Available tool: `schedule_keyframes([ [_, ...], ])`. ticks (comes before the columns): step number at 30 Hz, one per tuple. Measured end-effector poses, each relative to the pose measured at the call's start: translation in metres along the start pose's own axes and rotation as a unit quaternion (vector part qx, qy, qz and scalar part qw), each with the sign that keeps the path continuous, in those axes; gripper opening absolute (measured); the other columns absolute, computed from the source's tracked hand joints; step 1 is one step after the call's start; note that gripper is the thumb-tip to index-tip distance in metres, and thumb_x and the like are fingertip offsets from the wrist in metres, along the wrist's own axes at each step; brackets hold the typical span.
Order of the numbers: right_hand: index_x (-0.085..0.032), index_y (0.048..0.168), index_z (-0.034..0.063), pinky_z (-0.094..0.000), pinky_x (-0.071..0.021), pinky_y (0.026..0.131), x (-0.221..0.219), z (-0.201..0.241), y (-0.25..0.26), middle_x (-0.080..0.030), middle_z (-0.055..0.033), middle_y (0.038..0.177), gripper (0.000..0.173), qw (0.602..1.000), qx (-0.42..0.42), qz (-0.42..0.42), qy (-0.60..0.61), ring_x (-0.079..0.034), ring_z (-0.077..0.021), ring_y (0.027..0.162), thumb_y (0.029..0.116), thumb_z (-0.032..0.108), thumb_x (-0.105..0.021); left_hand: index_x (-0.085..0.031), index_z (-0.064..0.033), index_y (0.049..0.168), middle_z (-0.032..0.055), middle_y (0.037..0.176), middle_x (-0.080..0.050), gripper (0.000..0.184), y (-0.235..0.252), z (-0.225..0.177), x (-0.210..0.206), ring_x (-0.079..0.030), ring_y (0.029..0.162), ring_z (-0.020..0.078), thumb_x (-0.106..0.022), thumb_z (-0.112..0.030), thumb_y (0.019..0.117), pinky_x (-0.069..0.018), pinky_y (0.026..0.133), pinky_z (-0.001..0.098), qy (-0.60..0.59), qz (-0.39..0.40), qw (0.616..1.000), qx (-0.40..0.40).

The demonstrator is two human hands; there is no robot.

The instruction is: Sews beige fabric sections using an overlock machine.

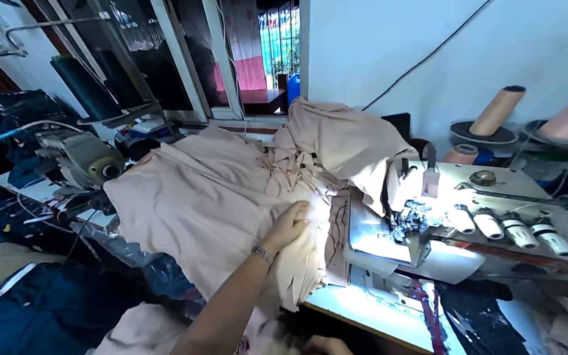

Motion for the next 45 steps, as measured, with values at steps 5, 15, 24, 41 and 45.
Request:
schedule_keyframes([
  [5, -0.065, 0.128, -0.0026, -0.0487, -0.0519, 0.1, -0.007, -0.074, -0.026, -0.069, -0.0218, 0.121, 0.03, 0.952, -0.242, -0.122, 0.142, -0.067, -0.0314, 0.11, 0.1058, 0.014, -0.054, -0.062, 0.003, 0.107, 0.0068, 0.089, -0.07, 0.016, -0.054, -0.042, 0.012, -0.067, 0.073, 0.0104, -0.052, -0.008, 0.1025, -0.0589, 0.069, 0.028, -0.277, 0.075, 0.958, 0.001],
  [15, -0.062, 0.134, 0.0005, -0.0545, -0.0431, 0.109, -0.022, -0.095, -0.023, -0.064, -0.0237, 0.132, 0.054, 0.931, -0.356, 0.003, 0.082, -0.059, -0.0353, 0.126, 0.1084, 0.045, -0.046, -0.066, 0.0008, 0.121, 0.0234, 0.117, -0.065, 0.033, -0.228, -0.014, -0.141, -0.062, 0.114, 0.04, -0.062, -0.026, 0.1008, -0.0468, 0.101, 0.0588, 0.034, 0.447, 0.89, 0.08],
  [24, -0.057, 0.121, -0.0018, -0.0356, -0.06, 0.073, -0.03, -0.083, -0.029, -0.068, -0.0101, 0.094, 0.02, 0.878, -0.229, -0.057, 0.416, -0.068, -0.0181, 0.077, 0.1017, 0.004, -0.058, -0.067, 0.0062, 0.105, 0.0247, 0.103, -0.068, 0.023, -0.222, -0.014, -0.137, -0.064, 0.105, 0.0407, -0.055, -0.012, 0.1006, -0.0483, 0.096, 0.0567, 0.067, 0.413, 0.9, 0.121],
  [41, -0.066, 0.123, 0.0012, -0.0287, -0.0567, 0.078, -0.005, -0.045, -0.018, -0.07, -0.0057, 0.104, 0.043, 0.966, 0.05, -0.203, 0.152, -0.067, -0.0115, 0.09, 0.0929, 0.032, -0.07, -0.064, -0.0066, 0.1, -0.0045, 0.084, -0.06, 0.014, -0.217, -0.004, -0.086, -0.055, 0.068, 0.002, -0.053, -0.015, 0.1021, -0.0488, 0.063, 0.0215, -0.294, 0.178, 0.92, 0.19],
  [45, -0.068, 0.102, 0.0031, -0.0256, -0.0588, 0.07, 0.001, -0.024, -0.01, -0.07, -0.0006, 0.087, 0.016, 0.957, 0.054, -0.154, 0.24, -0.068, -0.0081, 0.075, 0.0954, 0.017, -0.064, -0.063, -0.0087, 0.098, -0.0066, 0.082, -0.06, 0.012, -0.22, -0.005, -0.089, -0.054, 0.067, 0.001, -0.052, -0.013, 0.1016, -0.0472, 0.062, 0.0205, -0.31, 0.153, 0.918, 0.194],
])
Point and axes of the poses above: each hand's wrist, its own y-axis towards the middle knuckle, its own x-axis out of the back of the hand, z = x × y, the point moved 3 cm from there along y, towards the middle knuckle
